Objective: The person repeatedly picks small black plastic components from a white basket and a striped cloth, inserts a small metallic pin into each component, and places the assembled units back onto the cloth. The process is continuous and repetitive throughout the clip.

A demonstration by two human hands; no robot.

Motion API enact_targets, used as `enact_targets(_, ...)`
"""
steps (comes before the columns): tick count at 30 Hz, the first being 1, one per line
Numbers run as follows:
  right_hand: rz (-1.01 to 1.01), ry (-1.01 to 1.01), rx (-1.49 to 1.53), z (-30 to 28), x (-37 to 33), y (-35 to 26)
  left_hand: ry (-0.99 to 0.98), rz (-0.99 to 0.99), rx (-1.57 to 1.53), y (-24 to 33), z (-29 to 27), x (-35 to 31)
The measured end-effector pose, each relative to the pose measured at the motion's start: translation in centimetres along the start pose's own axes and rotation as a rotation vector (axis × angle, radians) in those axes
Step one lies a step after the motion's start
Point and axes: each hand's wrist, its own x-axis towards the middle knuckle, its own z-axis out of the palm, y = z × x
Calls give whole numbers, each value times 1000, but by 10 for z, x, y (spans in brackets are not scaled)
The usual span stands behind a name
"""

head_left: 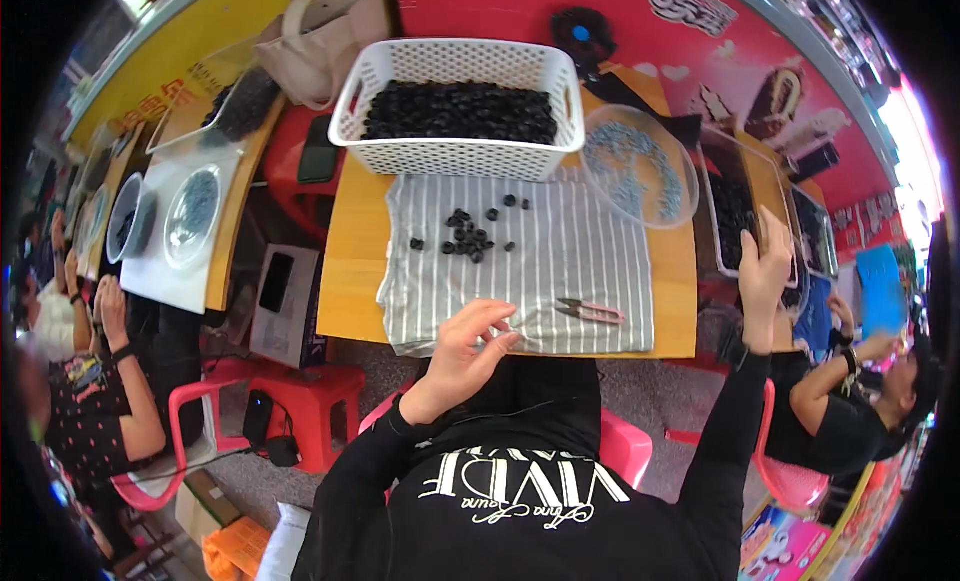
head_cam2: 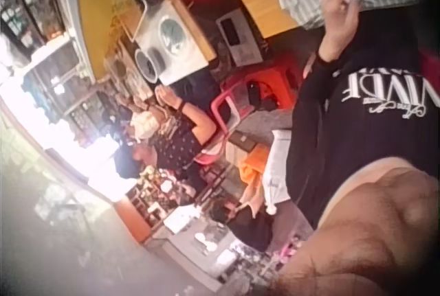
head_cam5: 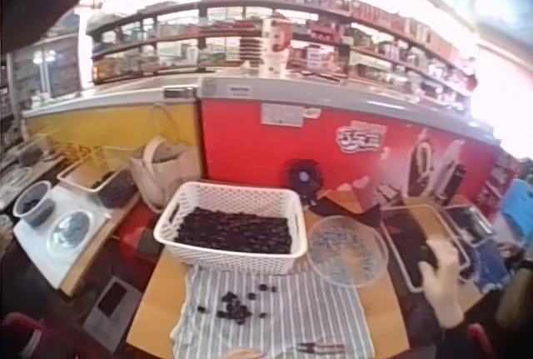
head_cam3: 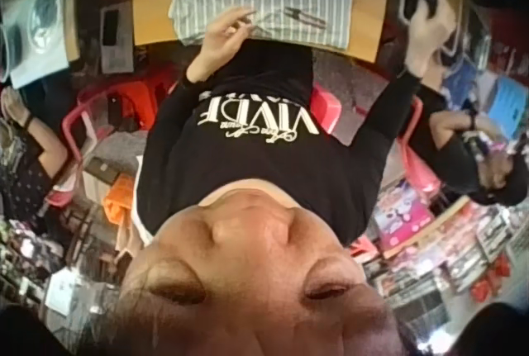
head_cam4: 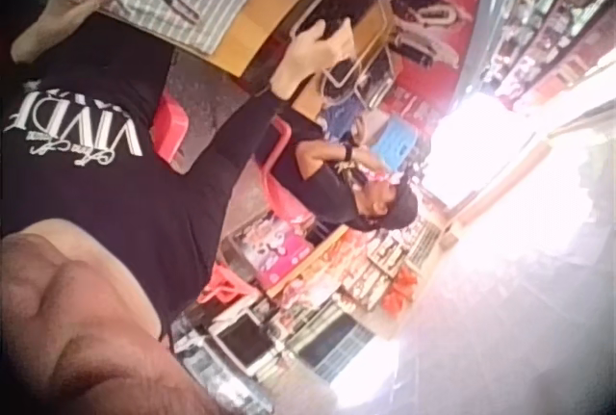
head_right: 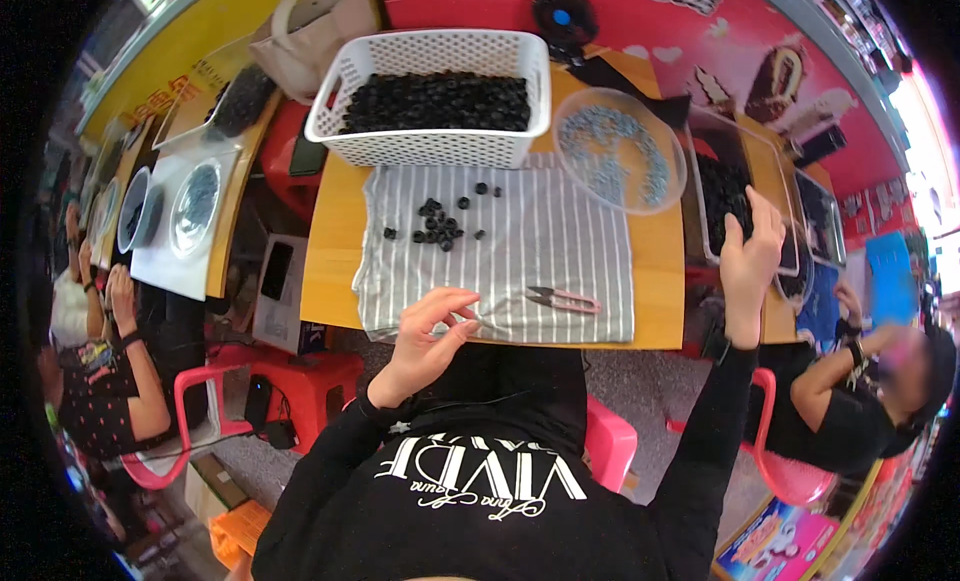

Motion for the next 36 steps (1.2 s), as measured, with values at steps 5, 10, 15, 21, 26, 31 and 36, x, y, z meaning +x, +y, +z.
enact_targets(5, 27, -503, 644, 41, -26, -100, 70, -69, 5, -10, -9, -6)
enact_targets(10, -453, -636, 677, 96, -43, -193, 99, -142, -72, -10, -13, -7)
enact_targets(15, -658, -710, 473, 133, -38, -236, 132, -33, -30, -25, -13, -8)
enact_targets(21, -699, -762, 430, 129, -49, -228, 129, -23, -17, -24, -18, -7)
enact_targets(26, -554, -656, 542, 98, -61, -196, 116, -50, -73, -28, -19, -10)
enact_targets(31, -270, -560, 560, 90, -73, -164, 123, -55, -62, -29, -18, -11)
enact_targets(36, -244, -523, 565, 83, -91, -173, 125, -84, -56, -27, -17, -10)
